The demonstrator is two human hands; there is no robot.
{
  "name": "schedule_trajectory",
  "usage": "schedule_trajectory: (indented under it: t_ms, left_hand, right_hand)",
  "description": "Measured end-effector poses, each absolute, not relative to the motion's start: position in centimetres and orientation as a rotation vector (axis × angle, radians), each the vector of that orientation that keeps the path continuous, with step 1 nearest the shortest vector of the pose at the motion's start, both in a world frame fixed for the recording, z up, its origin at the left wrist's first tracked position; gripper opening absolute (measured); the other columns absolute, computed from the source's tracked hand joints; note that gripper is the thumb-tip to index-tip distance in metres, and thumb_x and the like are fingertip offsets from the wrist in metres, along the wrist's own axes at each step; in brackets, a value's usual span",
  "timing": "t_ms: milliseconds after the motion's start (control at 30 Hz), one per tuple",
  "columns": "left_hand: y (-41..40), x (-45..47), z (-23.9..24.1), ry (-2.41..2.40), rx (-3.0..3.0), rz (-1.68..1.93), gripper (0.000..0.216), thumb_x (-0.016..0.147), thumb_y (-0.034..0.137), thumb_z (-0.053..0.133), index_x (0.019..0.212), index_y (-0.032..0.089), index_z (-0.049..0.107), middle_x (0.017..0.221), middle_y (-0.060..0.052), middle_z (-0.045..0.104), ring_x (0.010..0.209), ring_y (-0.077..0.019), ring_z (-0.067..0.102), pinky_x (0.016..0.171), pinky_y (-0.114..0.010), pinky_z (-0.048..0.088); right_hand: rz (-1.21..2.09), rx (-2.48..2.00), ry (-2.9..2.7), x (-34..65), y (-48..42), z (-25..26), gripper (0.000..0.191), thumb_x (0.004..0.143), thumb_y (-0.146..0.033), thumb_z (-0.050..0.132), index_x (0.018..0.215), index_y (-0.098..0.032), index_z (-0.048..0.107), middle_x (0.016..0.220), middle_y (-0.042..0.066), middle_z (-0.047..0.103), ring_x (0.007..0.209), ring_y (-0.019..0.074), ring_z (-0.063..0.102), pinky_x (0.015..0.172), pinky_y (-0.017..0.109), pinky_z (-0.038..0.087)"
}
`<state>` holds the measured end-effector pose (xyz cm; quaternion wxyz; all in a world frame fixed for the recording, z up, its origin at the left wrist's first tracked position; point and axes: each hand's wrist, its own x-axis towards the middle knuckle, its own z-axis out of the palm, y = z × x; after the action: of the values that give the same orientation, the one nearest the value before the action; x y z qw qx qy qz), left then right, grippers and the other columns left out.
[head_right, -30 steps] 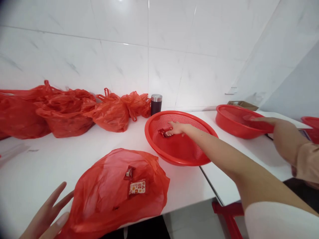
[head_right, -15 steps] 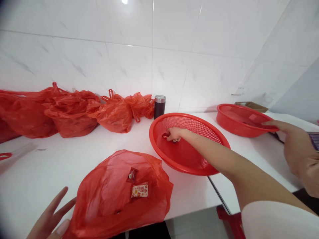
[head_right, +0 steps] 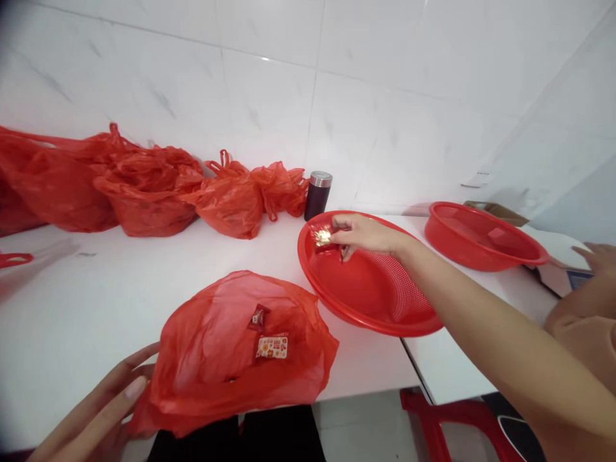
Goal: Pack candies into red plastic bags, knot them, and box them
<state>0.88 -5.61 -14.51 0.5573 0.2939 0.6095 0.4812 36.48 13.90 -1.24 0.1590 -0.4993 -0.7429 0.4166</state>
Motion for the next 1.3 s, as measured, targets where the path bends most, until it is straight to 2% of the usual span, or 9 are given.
schedule_trajectory:
  t_ms: [67, 133, 233, 333, 433, 600, 767, 1000, 1300]
  left_hand:
    - [-5.3, 1.2, -14.0, 1.376, 0.661, 1.141, 0.055, 0.067, 0.049, 0.076, 0.115, 0.026, 0.064, 0.105, -0.007, 0.072, 0.097, -0.0318, 0.067, 0.068, -0.033, 0.058]
    - [-5.0, 1.5, -13.4, 1.275, 0.61, 1.149, 0.038, 0.067, 0.042, 0.079, 0.099, 0.024, 0.068, 0.088, -0.003, 0.07, 0.084, -0.0242, 0.067, 0.066, -0.029, 0.056]
    - [-4.6, 1.6, -12.6, 1.142, 0.55, 1.182, 0.026, 0.069, 0.039, 0.078, 0.084, 0.022, 0.066, 0.071, 0.002, 0.059, 0.066, -0.0147, 0.059, 0.061, -0.024, 0.053]
    - [-4.7, 1.6, -12.4, 1.157, 0.595, 1.241, 0.027, 0.073, 0.043, 0.075, 0.088, 0.023, 0.065, 0.079, 0.001, 0.06, 0.071, -0.0137, 0.057, 0.066, -0.022, 0.052]
    - [-5.4, 1.3, -13.1, 1.312, 0.73, 1.271, 0.03, 0.074, 0.048, 0.072, 0.09, 0.024, 0.062, 0.09, 0.0, 0.06, 0.08, -0.015, 0.057, 0.068, -0.021, 0.051]
    - [-6.2, 1.8, -14.7, 1.444, 0.919, 1.181, 0.031, 0.078, 0.053, 0.065, 0.091, 0.025, 0.059, 0.092, -0.001, 0.06, 0.077, -0.0176, 0.056, 0.058, -0.022, 0.048]
    - [-5.4, 1.9, -15.0, 1.237, 1.172, 0.969, 0.022, 0.086, 0.043, 0.061, 0.08, 0.021, 0.062, 0.079, -0.001, 0.062, 0.076, -0.0165, 0.057, 0.073, -0.023, 0.048]
    - [-6.2, -1.7, -13.1, 1.351, 0.856, 1.204, 0.025, 0.075, 0.044, 0.073, 0.077, 0.02, 0.065, 0.07, 0.001, 0.061, 0.066, -0.0145, 0.056, 0.062, -0.021, 0.048]
    - [-4.7, -1.1, -11.9, 1.245, 0.826, 1.31, 0.023, 0.07, 0.042, 0.079, 0.079, 0.023, 0.068, 0.078, 0.002, 0.067, 0.079, -0.0152, 0.059, 0.075, -0.02, 0.05]
  right_hand:
    - [1.236, -1.228, -2.167, 32.5, 10.9, -0.3, 0.031, 0.081, -0.034, 0.059, 0.11, -0.022, 0.057, 0.102, 0.003, 0.067, 0.073, 0.0146, 0.066, 0.062, 0.027, 0.055]
    - [1.26, -1.18, -2.342, 28.5, 7.7, -0.7, 0.022, 0.085, -0.034, 0.055, 0.104, -0.024, 0.059, 0.094, 0.001, 0.067, 0.07, 0.0156, 0.065, 0.058, 0.028, 0.054]
    - [0.885, -1.15, -2.575, 24.2, 4.3, -3.4, 0.011, 0.085, -0.035, 0.057, 0.092, -0.026, 0.059, 0.098, 0.003, 0.065, 0.079, 0.0211, 0.065, 0.062, 0.032, 0.054]
    - [0.463, -1.177, -2.626, 23.4, 3.5, -5.4, 0.022, 0.088, -0.031, 0.053, 0.109, -0.026, 0.057, 0.116, 0.01, 0.058, 0.098, 0.0293, 0.062, 0.083, 0.042, 0.053]
    - [0.377, -1.188, -2.662, 24.6, 3.0, -5.3, 0.023, 0.094, -0.029, 0.045, 0.112, -0.025, 0.058, 0.115, 0.011, 0.06, 0.102, 0.0299, 0.061, 0.09, 0.047, 0.051]
    - [0.398, -1.004, -2.937, 25.4, -1.4, -6.5, 0.025, 0.093, -0.029, 0.046, 0.111, -0.031, 0.064, 0.107, 0.004, 0.068, 0.097, 0.0249, 0.064, 0.087, 0.043, 0.057]
    - [0.41, -0.667, -3.112, 25.3, -3.5, -8.8, 0.031, 0.087, -0.034, 0.059, 0.117, -0.037, 0.063, 0.111, -0.002, 0.07, 0.1, 0.0204, 0.065, 0.093, 0.034, 0.056]
    - [0.032, -0.919, -2.784, 29.4, 0.5, -5.9, 0.03, 0.094, -0.027, 0.046, 0.118, -0.028, 0.063, 0.123, 0.007, 0.063, 0.108, 0.0259, 0.06, 0.094, 0.045, 0.05]
    - [-0.039, -1.347, -2.756, 33.8, 0.3, -6.1, 0.03, 0.092, -0.041, 0.053, 0.116, -0.03, 0.067, 0.145, 0.005, 0.045, 0.122, 0.0286, 0.054, 0.096, 0.048, 0.05]
